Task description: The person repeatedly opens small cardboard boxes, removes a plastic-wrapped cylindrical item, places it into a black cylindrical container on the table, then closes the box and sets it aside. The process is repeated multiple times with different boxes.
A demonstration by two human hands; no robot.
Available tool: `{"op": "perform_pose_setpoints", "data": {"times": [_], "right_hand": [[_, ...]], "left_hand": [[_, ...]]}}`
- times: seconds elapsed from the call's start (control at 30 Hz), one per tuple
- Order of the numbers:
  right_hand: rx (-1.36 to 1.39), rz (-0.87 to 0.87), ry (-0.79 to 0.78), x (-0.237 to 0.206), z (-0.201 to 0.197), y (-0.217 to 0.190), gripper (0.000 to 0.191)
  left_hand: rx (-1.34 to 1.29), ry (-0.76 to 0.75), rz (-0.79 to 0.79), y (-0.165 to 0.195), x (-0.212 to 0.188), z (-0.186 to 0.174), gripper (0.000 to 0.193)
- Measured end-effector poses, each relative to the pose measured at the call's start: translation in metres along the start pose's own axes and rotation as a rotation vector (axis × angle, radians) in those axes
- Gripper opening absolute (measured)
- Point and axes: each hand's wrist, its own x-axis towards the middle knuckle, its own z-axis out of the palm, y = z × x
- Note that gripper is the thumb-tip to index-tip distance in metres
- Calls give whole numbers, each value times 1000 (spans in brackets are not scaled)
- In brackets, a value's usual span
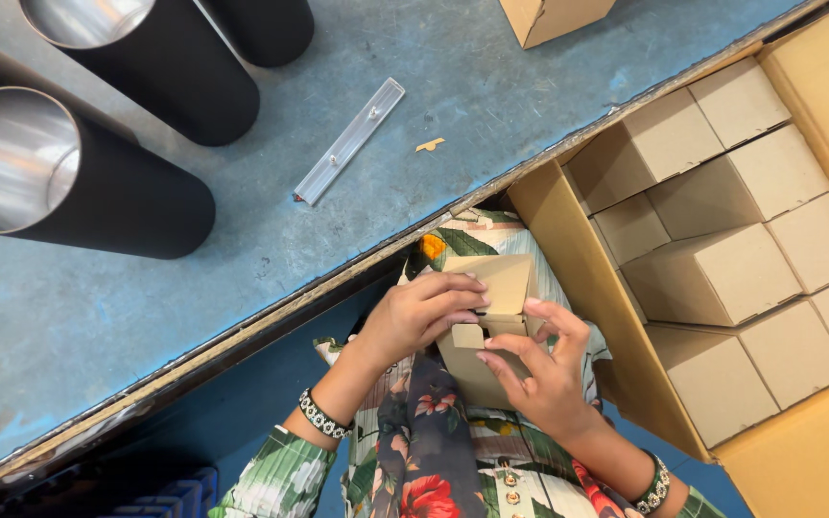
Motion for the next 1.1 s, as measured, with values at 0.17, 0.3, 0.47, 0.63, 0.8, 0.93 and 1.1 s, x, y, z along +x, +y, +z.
{"op": "perform_pose_setpoints", "data": {"times": [0.17,0.3,0.47,0.63,0.8,0.93,1.1], "right_hand": [[-17,1,41,5,-6,-5,42],[-90,-183,-2,17,-26,-4,36],[-36,-168,-104,24,-40,-5,28],[-23,-188,-49,17,-43,-5,21],[-49,-158,35,16,-46,3,31],[-48,-148,56,19,-49,7,23],[-14,-81,61,17,-57,19,21]], "left_hand": [[-139,-57,-19,8,-15,8,26],[-297,-52,-92,16,-26,24,38],[-349,61,-174,20,-21,47,40],[-292,55,-166,23,-9,51,33],[-234,42,-149,33,3,52,30],[-193,38,-157,36,18,59,26],[-139,19,-126,35,31,68,21]]}}
